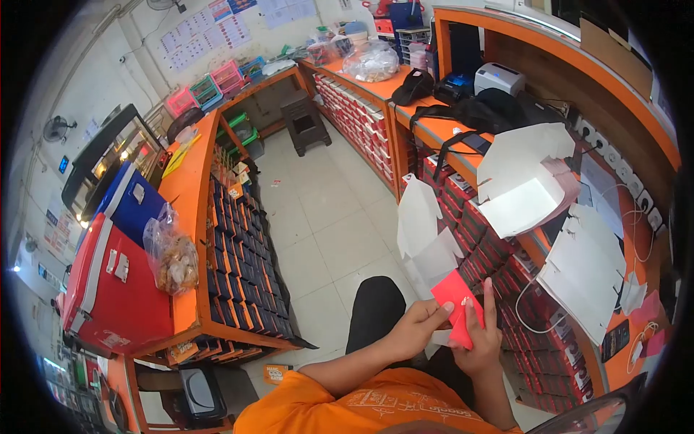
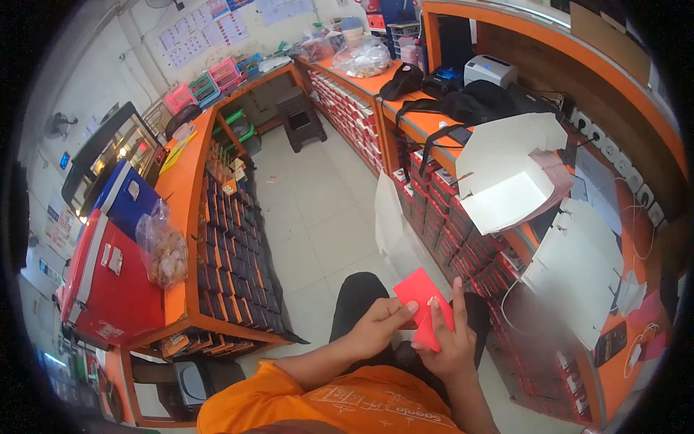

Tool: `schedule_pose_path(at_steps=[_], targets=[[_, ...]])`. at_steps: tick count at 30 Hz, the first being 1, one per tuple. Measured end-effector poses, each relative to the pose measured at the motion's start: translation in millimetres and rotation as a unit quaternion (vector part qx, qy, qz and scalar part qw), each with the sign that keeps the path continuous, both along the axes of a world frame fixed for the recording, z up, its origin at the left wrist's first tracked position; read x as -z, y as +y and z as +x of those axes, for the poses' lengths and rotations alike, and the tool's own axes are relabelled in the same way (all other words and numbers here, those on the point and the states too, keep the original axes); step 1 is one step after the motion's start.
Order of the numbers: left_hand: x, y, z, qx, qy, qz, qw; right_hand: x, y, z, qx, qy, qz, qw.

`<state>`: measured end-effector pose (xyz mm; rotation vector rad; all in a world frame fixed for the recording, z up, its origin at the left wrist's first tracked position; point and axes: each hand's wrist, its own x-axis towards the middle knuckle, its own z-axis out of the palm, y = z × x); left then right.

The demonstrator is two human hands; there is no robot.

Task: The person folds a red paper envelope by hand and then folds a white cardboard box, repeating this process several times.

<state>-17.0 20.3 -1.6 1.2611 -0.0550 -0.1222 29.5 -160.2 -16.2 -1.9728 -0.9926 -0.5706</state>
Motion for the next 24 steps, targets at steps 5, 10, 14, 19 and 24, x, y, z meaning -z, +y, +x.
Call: schedule_pose_path(at_steps=[5,10,14,19,24], targets=[[4,4,-7,0.025,0.06,-0.014,0.998,8,8,4,0.019,-0.013,-0.027,0.999],[9,-1,-11,0.014,0.081,-0.109,0.991,3,9,7,0.013,-0.013,0.003,1.0],[-5,8,-16,-0.12,-0.048,0.102,0.986,-12,7,0,-0.049,0.146,0.105,0.983],[-16,22,-5,-0.252,-0.165,0.035,0.953,-12,6,-3,-0.139,0.132,0.171,0.966],[15,40,2,-0.258,-0.208,-0.014,0.943,-7,0,-2,-0.078,0.097,0.115,0.986]])
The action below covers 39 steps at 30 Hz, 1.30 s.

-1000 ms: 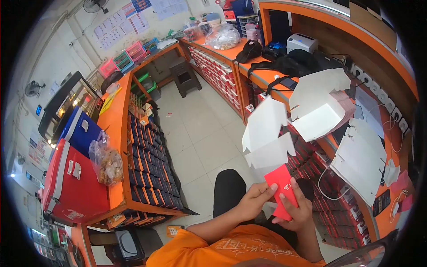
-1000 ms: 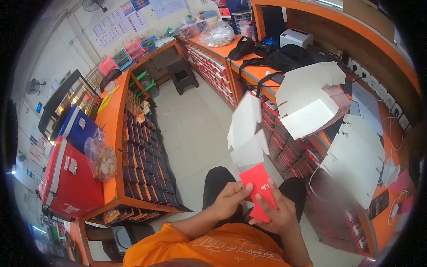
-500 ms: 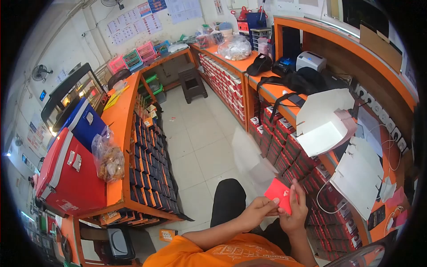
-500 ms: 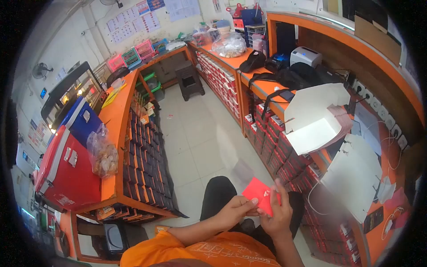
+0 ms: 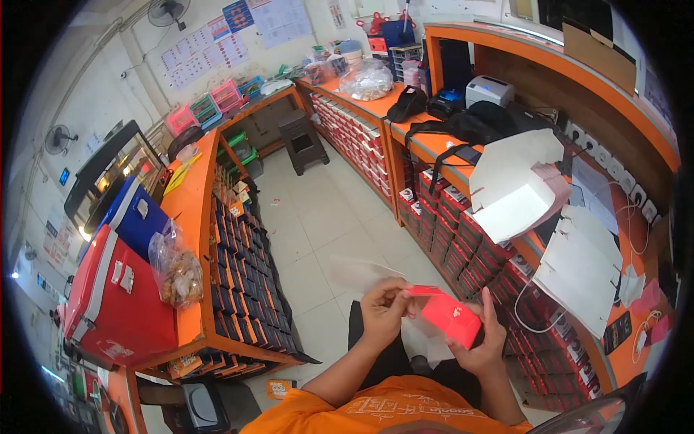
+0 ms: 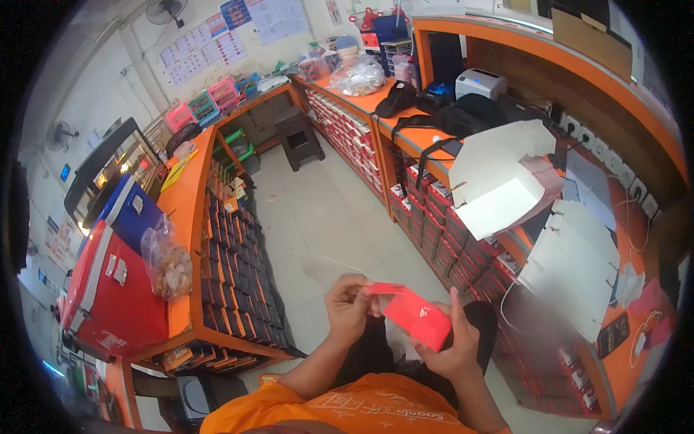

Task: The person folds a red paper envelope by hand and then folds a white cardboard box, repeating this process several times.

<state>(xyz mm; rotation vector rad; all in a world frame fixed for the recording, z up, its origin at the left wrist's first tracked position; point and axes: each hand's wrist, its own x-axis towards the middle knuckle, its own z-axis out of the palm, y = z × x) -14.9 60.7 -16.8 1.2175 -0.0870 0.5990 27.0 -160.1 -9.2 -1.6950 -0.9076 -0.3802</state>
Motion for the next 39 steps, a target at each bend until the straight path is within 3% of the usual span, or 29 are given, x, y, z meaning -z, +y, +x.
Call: schedule_pose_path(at_steps=[1,3,4,7,8,9,12,14,16,18,21,23,24,26,27,29,32,34,36,39], targets=[[-3,-5,-2,-0.01,0.002,0.079,0.997,-2,1,0,0.004,0.005,0.002,1.0],[-11,-21,-9,-0.011,0.019,0.251,0.968,-4,3,0,0.091,-0.116,-0.07,0.987],[-16,-25,-13,-0.004,0.018,0.256,0.967,-5,3,0,0.098,-0.114,-0.066,0.986],[-27,-24,-10,-0.037,-0.01,0.431,0.902,-9,1,1,0.096,-0.082,-0.029,0.992],[-30,-22,-11,-0.031,-0.014,0.435,0.9,-14,-3,0,0.042,0.056,0.081,0.994],[-32,-20,-15,0.022,0.045,0.376,0.925,-17,-5,-1,-0.017,0.191,0.188,0.963],[-40,-19,-19,0.096,0.125,0.29,0.944,-9,-16,12,-0.057,0.277,0.244,0.928],[-33,-27,-15,0.081,0.119,0.305,0.941,-10,-16,8,-0.046,0.259,0.211,0.941],[-31,-34,-12,0.057,0.1,0.34,0.933,-5,-11,6,0.042,0.058,0.012,0.997],[-24,-39,-6,0.044,0.076,0.375,0.923,2,-7,2,0.073,0.051,0.02,0.996],[-10,-48,-4,0.031,0.056,0.336,0.94,7,-10,0,0.017,0.225,0.188,0.956],[-14,-66,-4,-0.008,-0.094,0.481,0.872,5,-17,7,0.038,0.251,0.245,0.936],[-13,-81,-7,0.012,-0.093,0.479,0.873,6,-22,13,0.042,0.264,0.299,0.916],[-9,-109,-11,0.06,0.006,0.56,0.826,7,-36,23,0.076,0.247,0.276,0.926],[-3,-107,-3,0.07,-0.032,0.596,0.799,0,-38,26,0.049,0.227,0.299,0.925],[1,-111,21,-0.006,-0.092,0.589,0.803,-11,-43,30,0.027,0.158,0.318,0.935],[-26,-105,79,-0.061,-0.135,0.598,0.788,-8,-72,36,0.112,0.08,0.262,0.955],[-52,-110,127,-0.101,-0.096,0.634,0.761,4,-91,35,0.14,0.078,0.262,0.952],[-66,-116,181,-0.076,-0.043,0.69,0.719,20,-104,32,0.174,0.122,0.25,0.945],[-52,-136,273,-0.038,-0.011,0.709,0.704,37,-107,22,0.176,0.156,0.271,0.933]])
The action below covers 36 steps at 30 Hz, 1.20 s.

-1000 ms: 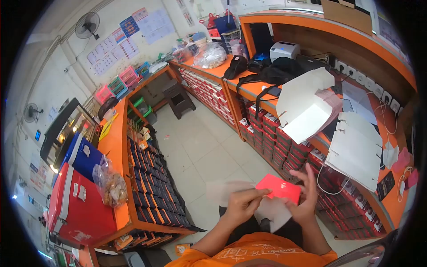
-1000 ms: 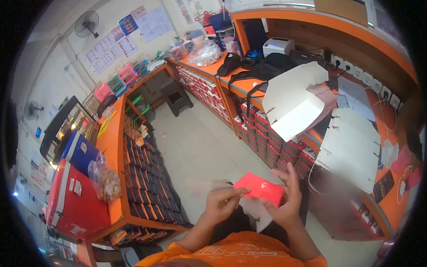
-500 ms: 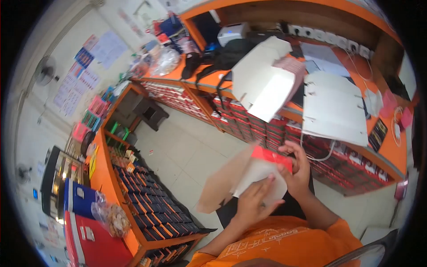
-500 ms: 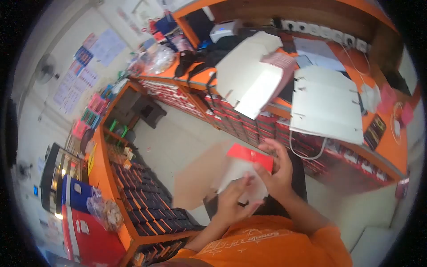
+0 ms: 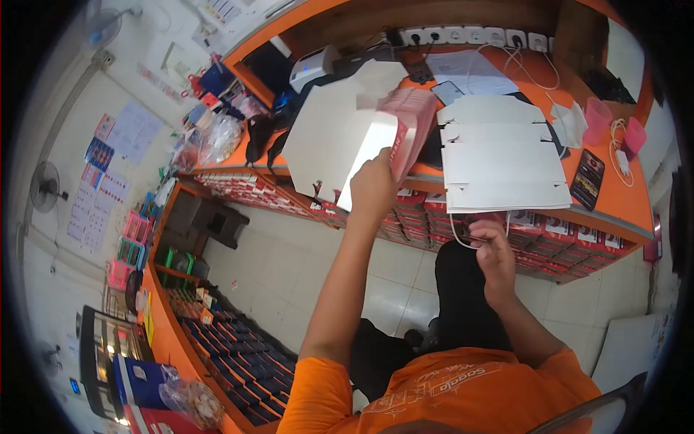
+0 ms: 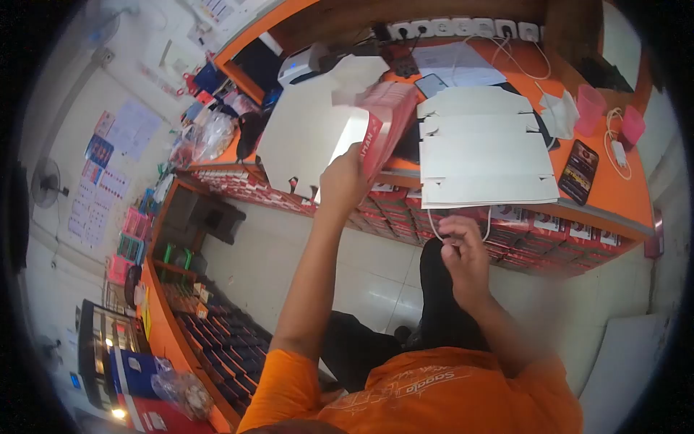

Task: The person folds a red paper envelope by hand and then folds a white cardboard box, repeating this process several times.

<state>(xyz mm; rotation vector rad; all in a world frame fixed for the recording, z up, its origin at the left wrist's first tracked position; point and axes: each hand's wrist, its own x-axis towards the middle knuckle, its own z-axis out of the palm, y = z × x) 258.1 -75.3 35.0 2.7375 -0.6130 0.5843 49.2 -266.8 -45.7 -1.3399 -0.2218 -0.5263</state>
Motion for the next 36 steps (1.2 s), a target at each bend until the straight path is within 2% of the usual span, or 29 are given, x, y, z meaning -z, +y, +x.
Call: schedule_pose_path(at_steps=[2,3,5,6,7,8,9,11,13,15,17,19,21,25,30,32,33,35,36], targets=[[30,-12,54,0.096,0.125,-0.041,0.987,6,-2,-7,-0.005,0.034,0.005,0.999],[29,-25,57,0.109,0.129,-0.038,0.985,8,-4,-8,0.008,0.038,0.008,0.999],[19,-55,48,0.03,0.056,-0.061,0.996,14,-8,-9,-0.005,0.03,-0.007,1.0],[8,-77,30,0.062,-0.052,-0.082,0.993,15,-11,-8,0.003,0.031,-0.008,0.999],[1,-96,13,0.127,-0.126,-0.083,0.98,18,-14,-7,0.02,0.042,0.002,0.999],[1,-112,1,0.214,-0.073,-0.068,0.972,23,-17,-4,0.003,0.047,-0.011,0.999],[8,-128,-12,0.228,-0.061,-0.065,0.97,26,-19,-2,-0.017,0.052,-0.025,0.998],[23,-154,-33,0.383,0.027,0.054,0.922,19,-23,2,-0.012,0.076,-0.013,0.997],[31,-167,-33,0.378,0.071,0.092,0.919,19,-32,5,-0.123,0.099,-0.098,0.983],[27,-175,-27,0.368,0.108,0.132,0.914,24,-35,6,-0.109,0.086,-0.115,0.984],[8,-175,-17,0.332,0.235,0.17,0.898,33,-40,5,-0.102,0.057,-0.109,0.987],[11,-169,-7,0.35,0.234,0.156,0.893,34,-45,1,-0.106,0.097,-0.068,0.987],[15,-166,-10,0.375,0.171,0.16,0.897,38,-52,0,-0.107,0.132,-0.032,0.985],[24,-168,-42,0.352,0.128,0.198,0.906,37,-60,-1,-0.087,0.162,0.029,0.982],[16,-157,-29,0.394,0.121,0.123,0.903,33,-65,-3,-0.032,0.163,0.075,0.983],[8,-157,-25,0.381,0.255,0.074,0.885,32,-69,-5,0.028,0.182,0.103,0.977],[4,-158,-29,0.382,0.252,0.071,0.887,30,-69,-6,0.028,0.18,0.099,0.978],[-3,-159,-38,0.314,0.154,0.113,0.93,26,-69,-8,0.045,0.17,0.132,0.976],[-4,-156,-38,0.314,0.15,0.112,0.931,25,-69,-9,0.044,0.167,0.13,0.976]])
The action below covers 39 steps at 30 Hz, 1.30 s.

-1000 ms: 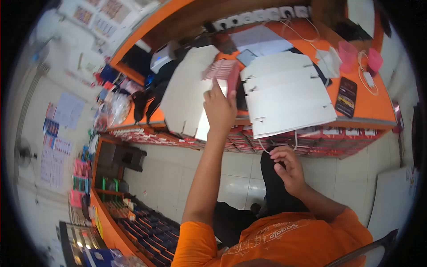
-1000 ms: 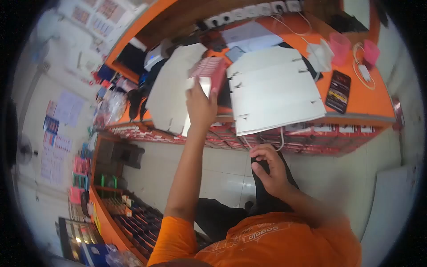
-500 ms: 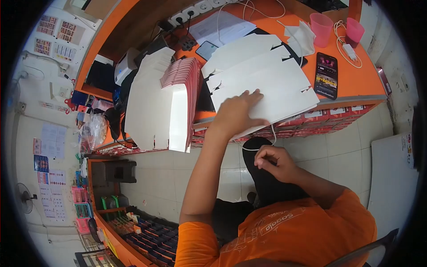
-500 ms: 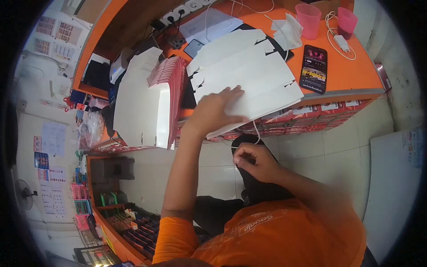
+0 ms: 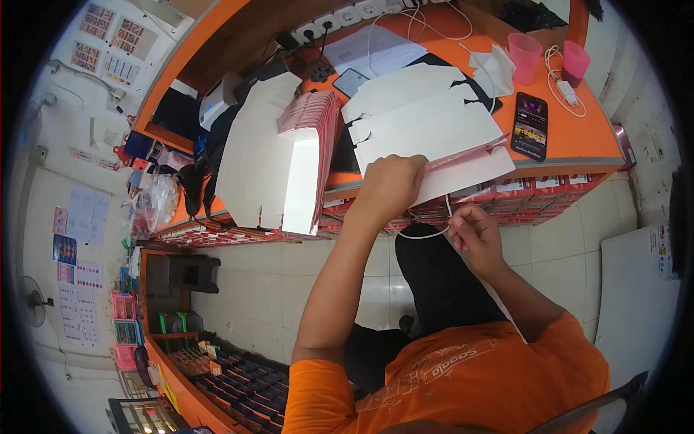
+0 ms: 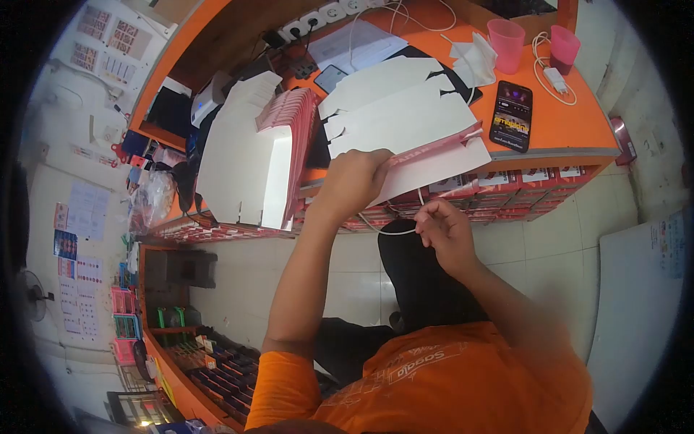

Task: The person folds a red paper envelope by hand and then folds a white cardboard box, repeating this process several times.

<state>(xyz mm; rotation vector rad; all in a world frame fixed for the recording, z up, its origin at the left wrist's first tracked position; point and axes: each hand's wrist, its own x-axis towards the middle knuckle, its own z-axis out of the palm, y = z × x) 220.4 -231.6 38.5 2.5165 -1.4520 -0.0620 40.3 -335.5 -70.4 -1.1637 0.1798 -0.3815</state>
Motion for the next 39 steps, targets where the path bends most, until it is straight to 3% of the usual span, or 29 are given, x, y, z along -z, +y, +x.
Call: schedule_pose_path(at_steps=[2,6,8,9,11,12,14,15,18,19,21,23,24,25,26,27,29,30,32,33,34,36,37,39], targets=[[0,6,4,-0.004,-0.022,-0.08,0.997,-3,0,-2,0.003,0.001,-0.015,1.0],[-16,11,10,-0.028,0.006,-0.102,0.994,-11,8,-9,-0.007,0.007,-0.014,1.0],[-15,12,21,-0.068,0.206,-0.106,0.97,-10,13,-8,-0.016,0.012,-0.002,1.0],[-15,14,21,-0.066,0.204,-0.108,0.971,-9,13,-9,-0.015,0.01,-0.004,1.0],[-14,18,18,-0.064,0.123,-0.249,0.958,-7,12,-12,-0.058,-0.003,0.011,0.998],[-16,19,11,-0.06,0.121,-0.252,0.958,-12,13,-12,-0.055,-0.006,0.007,0.998],[-25,29,-19,-0.008,-0.12,-0.335,0.934,-29,22,-7,0.018,-0.14,0.022,0.99],[-34,37,-43,-0.028,-0.184,-0.22,0.958,-36,23,-4,0.019,-0.143,0.019,0.989],[-9,48,-70,0.12,-0.213,-0.232,0.941,-57,28,7,0.003,-0.304,0.162,0.939],[-1,50,-75,0.171,-0.226,-0.225,0.932,-58,32,7,-0.005,-0.302,0.16,0.94],[1,64,-89,0.177,-0.255,-0.164,0.936,-61,37,13,0.132,-0.19,0.156,0.96],[-21,82,-113,0.138,0.002,-0.207,0.968,-56,43,9,0.168,-0.172,0.122,0.963],[-31,93,-125,0.132,-0.008,-0.208,0.969,-55,44,2,0.186,-0.195,-0.107,0.957],[-40,105,-137,0.131,0.222,-0.358,0.897,-68,50,-3,0.197,-0.21,-0.327,0.9],[-43,118,-147,0.123,0.431,-0.483,0.752,-84,58,-11,0.126,-0.266,-0.369,0.882],[-40,135,-155,0.115,0.419,-0.489,0.757,-90,60,-8,0.115,-0.277,-0.365,0.882],[-35,162,-170,0.044,0.454,-0.611,0.648,-93,60,0,-0.008,-0.383,-0.526,0.759],[-39,169,-174,0.038,0.44,-0.619,0.649,-92,63,1,-0.018,-0.402,-0.563,0.722],[-49,180,-183,-0.139,0.365,-0.591,0.706,-93,75,1,-0.005,-0.423,-0.564,0.71],[-49,184,-186,-0.145,0.353,-0.598,0.704,-93,82,0,0.018,-0.43,-0.568,0.701],[-46,186,-192,-0.156,0.355,-0.612,0.69,-93,91,1,0.012,-0.442,-0.564,0.698],[-39,186,-201,-0.161,0.353,-0.65,0.653,-95,108,2,0.016,-0.451,-0.459,0.765],[-39,190,-204,-0.166,0.344,-0.657,0.651,-98,112,1,0.007,-0.46,-0.456,0.762],[-45,198,-211,-0.141,0.409,-0.717,0.547,-106,116,-2,-0.116,-0.46,-0.42,0.774]])
